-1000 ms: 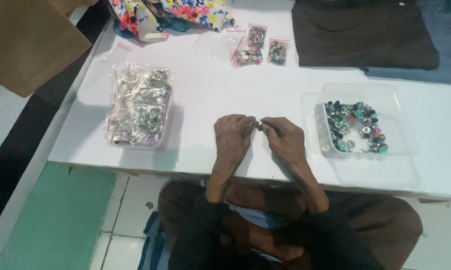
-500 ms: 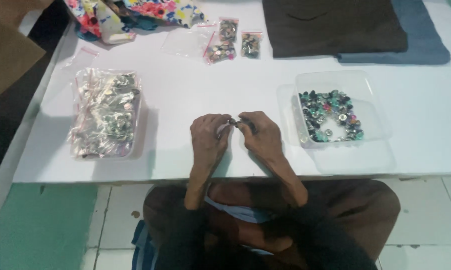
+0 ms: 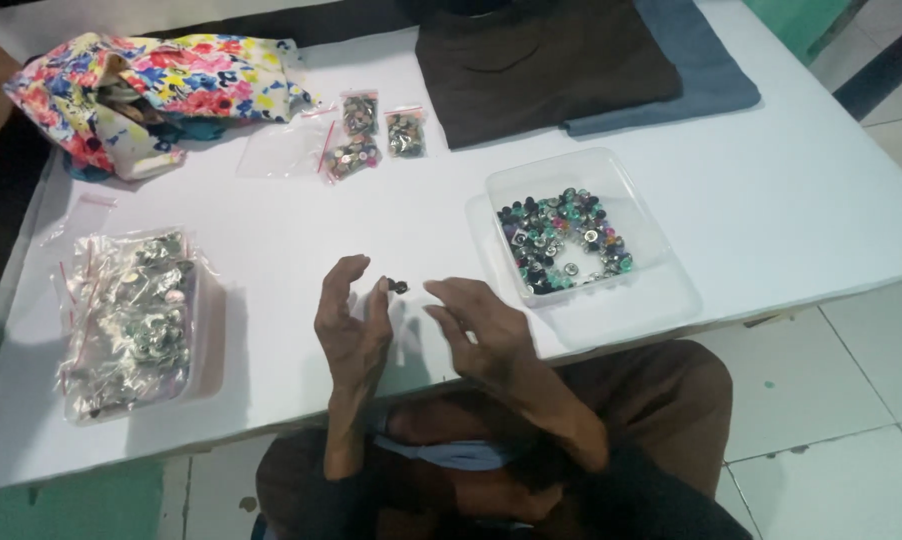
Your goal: Sorting small buttons from a bulk container and placing them into individual plastic bags
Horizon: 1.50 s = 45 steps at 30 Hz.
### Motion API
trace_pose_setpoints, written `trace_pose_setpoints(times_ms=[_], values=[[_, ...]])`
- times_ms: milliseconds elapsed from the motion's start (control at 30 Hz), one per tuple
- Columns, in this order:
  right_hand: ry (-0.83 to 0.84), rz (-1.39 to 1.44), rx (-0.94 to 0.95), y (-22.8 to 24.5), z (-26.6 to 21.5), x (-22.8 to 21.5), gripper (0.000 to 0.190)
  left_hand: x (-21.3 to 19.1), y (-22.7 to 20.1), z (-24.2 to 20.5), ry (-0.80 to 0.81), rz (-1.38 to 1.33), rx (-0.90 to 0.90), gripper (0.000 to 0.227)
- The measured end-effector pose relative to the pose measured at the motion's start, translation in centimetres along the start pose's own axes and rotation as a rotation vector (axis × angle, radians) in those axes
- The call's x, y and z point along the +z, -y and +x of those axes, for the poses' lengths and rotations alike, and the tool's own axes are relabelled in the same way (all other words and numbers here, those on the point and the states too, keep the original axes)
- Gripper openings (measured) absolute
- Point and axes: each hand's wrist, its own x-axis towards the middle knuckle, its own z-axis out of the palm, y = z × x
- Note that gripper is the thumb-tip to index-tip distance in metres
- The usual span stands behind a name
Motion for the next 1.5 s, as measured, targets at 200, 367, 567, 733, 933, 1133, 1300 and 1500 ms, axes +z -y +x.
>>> trace_pose_setpoints(times_ms=[200, 367, 567, 733, 933, 1133, 1300, 1500], values=[[0.522, -0.617, 0.085, -11.5, 4.0, -10.2, 0.014, 6.8, -7.5, 3.4, 0.242, -0.114, 0.281, 0.023], [0.923, -0.854, 0.277, -18.3, 6.8, -10.3, 0.03, 16.3, -6.7, 5.8, 0.607, 0.227, 0.397, 0.039], [1.074, -0.728, 0.296, -21.8, 5.7, -7.7, 0.033, 19.7, -5.8, 6.1, 0.725, 0.66, 0.502, 0.033], [1.14, -0.651, 0.352, -19.1, 7.7, -9.8, 0.026, 20.0, -5.2, 5.8, 0.731, 0.63, 0.491, 0.026], [0.904, -0.563, 0.536, -19.8, 9.6, -12.0, 0.024, 18.1, -7.2, 6.0, 0.712, 0.436, 0.333, 0.018], [0.975, -0.55, 0.525, -17.1, 10.7, -11.4, 0.025, 16.6, -9.3, 6.2, 0.667, 0.318, 0.262, 0.028], [1.013, -0.659, 0.373, -18.5, 9.3, -8.3, 0.021, 16.5, -10.6, 6.6, 0.706, 0.236, 0.128, 0.036], [1.102, -0.695, 0.325, -21.4, 8.2, -7.7, 0.021, 17.0, -9.8, 6.4, 0.706, 0.283, 0.146, 0.057]])
